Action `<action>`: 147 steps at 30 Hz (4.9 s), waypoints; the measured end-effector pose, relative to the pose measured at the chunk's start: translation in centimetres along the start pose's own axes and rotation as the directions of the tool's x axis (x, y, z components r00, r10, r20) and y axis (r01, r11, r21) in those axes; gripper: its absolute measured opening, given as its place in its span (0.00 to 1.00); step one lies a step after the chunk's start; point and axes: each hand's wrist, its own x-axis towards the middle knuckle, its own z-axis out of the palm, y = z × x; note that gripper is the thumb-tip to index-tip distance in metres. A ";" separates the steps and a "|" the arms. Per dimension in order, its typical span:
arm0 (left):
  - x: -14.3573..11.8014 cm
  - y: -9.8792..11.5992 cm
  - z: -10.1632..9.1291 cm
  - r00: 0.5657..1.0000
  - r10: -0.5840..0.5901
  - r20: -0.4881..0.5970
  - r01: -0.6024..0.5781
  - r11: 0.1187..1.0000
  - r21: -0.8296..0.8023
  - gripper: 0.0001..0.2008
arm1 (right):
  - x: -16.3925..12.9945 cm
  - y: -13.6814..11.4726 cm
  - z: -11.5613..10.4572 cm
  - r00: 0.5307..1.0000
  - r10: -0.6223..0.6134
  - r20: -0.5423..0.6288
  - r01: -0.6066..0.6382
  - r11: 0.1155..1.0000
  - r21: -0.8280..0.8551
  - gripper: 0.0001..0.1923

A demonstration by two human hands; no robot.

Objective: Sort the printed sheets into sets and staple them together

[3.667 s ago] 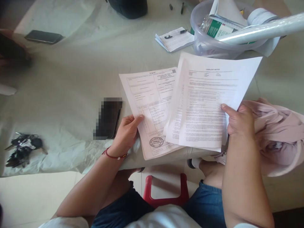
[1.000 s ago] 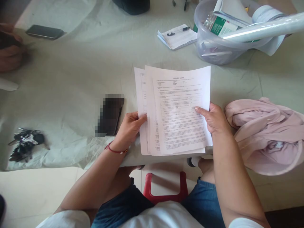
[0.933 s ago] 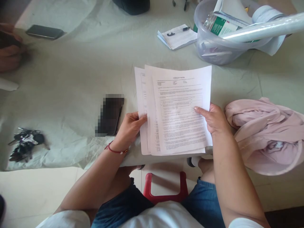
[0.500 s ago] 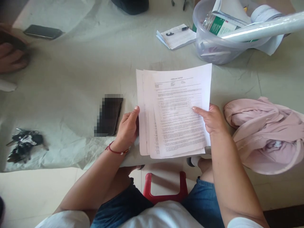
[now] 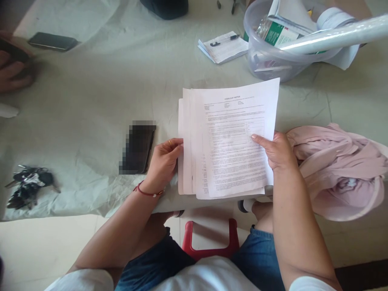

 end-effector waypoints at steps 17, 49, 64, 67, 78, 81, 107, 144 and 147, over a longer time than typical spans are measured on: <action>-0.4 0.4 -0.3 1.000 0.011 -0.015 -0.012 0.999 -0.030 0.21 | -0.4 -2.4 -2.4 0.995 -0.047 -0.084 0.048 0.999 0.014 0.28; -0.5 -0.3 0.8 0.998 -0.055 0.006 0.055 0.981 -0.186 0.26 | -0.5 -1.1 -0.1 0.991 0.021 0.136 -0.009 0.996 -0.084 0.24; -0.4 -0.7 0.5 0.998 -0.064 0.000 0.062 0.977 -0.204 0.16 | 0.5 -1.2 -2.6 0.997 -0.049 -0.063 0.047 0.998 -0.036 0.21; -0.4 -0.7 0.4 0.998 -0.068 -0.001 0.066 0.975 -0.213 0.14 | 0.5 -1.1 -2.8 0.996 -0.056 -0.070 0.055 0.998 -0.015 0.22; -1.0 0.4 0.7 0.990 -0.138 0.001 0.132 0.942 -0.310 0.13 | 0.7 -1.2 -2.6 0.999 -0.041 -0.016 0.041 0.999 -0.014 0.34; -0.9 0.2 0.8 0.992 -0.126 0.000 0.118 0.934 -0.337 0.14 | 0.7 -1.4 -2.5 0.997 -0.051 -0.049 0.051 0.999 -0.010 0.37; -1.2 -0.2 1.7 0.973 -0.221 0.067 0.230 0.905 -0.358 0.17 | 0.2 -0.2 -0.6 0.998 -0.031 0.055 0.028 0.998 0.053 0.28; -1.3 -0.1 1.7 0.959 -0.284 0.025 0.272 0.883 -0.383 0.11 | -0.2 -0.1 -0.4 0.997 -0.003 0.079 0.003 1.000 0.008 0.27; -1.3 -0.1 1.7 0.958 -0.286 0.024 0.271 0.875 -0.401 0.12 | -0.2 -0.1 -0.3 0.998 0.006 0.068 -0.006 1.000 0.002 0.26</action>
